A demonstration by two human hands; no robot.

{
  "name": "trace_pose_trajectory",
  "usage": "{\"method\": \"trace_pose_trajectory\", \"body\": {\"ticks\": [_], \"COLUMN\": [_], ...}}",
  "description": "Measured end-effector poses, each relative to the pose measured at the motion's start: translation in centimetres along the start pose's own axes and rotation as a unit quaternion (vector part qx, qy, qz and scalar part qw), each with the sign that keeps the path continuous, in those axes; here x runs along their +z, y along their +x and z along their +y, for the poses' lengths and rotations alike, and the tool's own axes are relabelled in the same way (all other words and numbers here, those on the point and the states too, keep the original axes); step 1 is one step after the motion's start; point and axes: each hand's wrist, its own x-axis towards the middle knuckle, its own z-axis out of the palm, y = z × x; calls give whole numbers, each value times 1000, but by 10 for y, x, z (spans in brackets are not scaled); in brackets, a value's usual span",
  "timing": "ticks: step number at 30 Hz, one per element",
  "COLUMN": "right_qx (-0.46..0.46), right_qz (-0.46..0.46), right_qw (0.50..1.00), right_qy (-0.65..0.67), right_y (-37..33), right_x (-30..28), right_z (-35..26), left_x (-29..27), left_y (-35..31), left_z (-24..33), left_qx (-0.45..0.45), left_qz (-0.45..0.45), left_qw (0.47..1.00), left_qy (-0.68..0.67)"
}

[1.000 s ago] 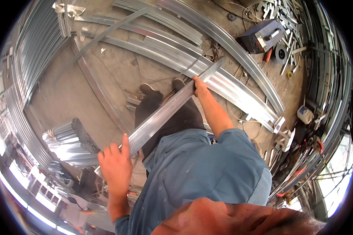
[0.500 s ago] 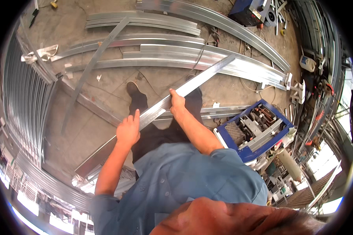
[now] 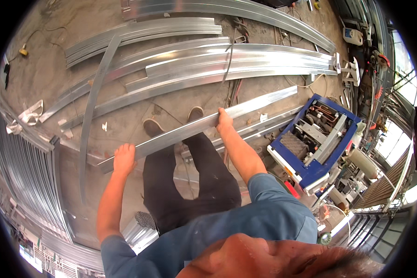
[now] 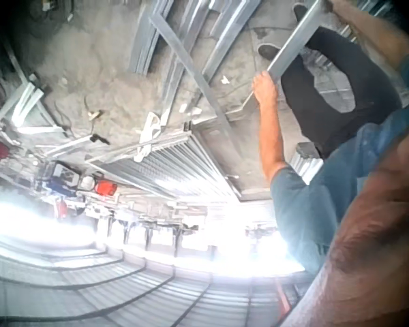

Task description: The person reviews documents and then organizes long metal profiles on the floor. They pick up, align, and stack the profiles into a neat pile while occasionally referring to the papers.

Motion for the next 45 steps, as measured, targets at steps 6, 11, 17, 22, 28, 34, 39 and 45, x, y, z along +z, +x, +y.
{"method": "trace_pose_trajectory", "body": {"ticks": [6,11,17,22,28,34,39,45], "right_qx": [-11,7,30,110,-100,-372,-378,-400], "right_qz": [9,-2,-105,-119,-125,-21,-113,-199], "right_qw": [999,1000,986,984,909,744,762,778], "right_qy": [42,16,-126,-71,-385,-554,-513,-441], "right_y": [146,235,318,352,363,276,179,159], "right_x": [26,51,36,19,-10,35,84,96], "right_z": [0,2,20,12,0,-11,-10,24], "left_x": [81,151,203,219,198,104,39,42], "left_y": [159,263,324,340,336,377,454,493], "left_z": [5,3,-16,-14,-8,-15,-81,-89], "left_qx": [92,153,230,251,252,167,39,-18], "left_qz": [27,-1,27,60,40,302,452,366], "left_qw": [995,988,973,966,965,936,888,929], "left_qy": [-18,-18,-18,8,65,-67,-78,-40]}}
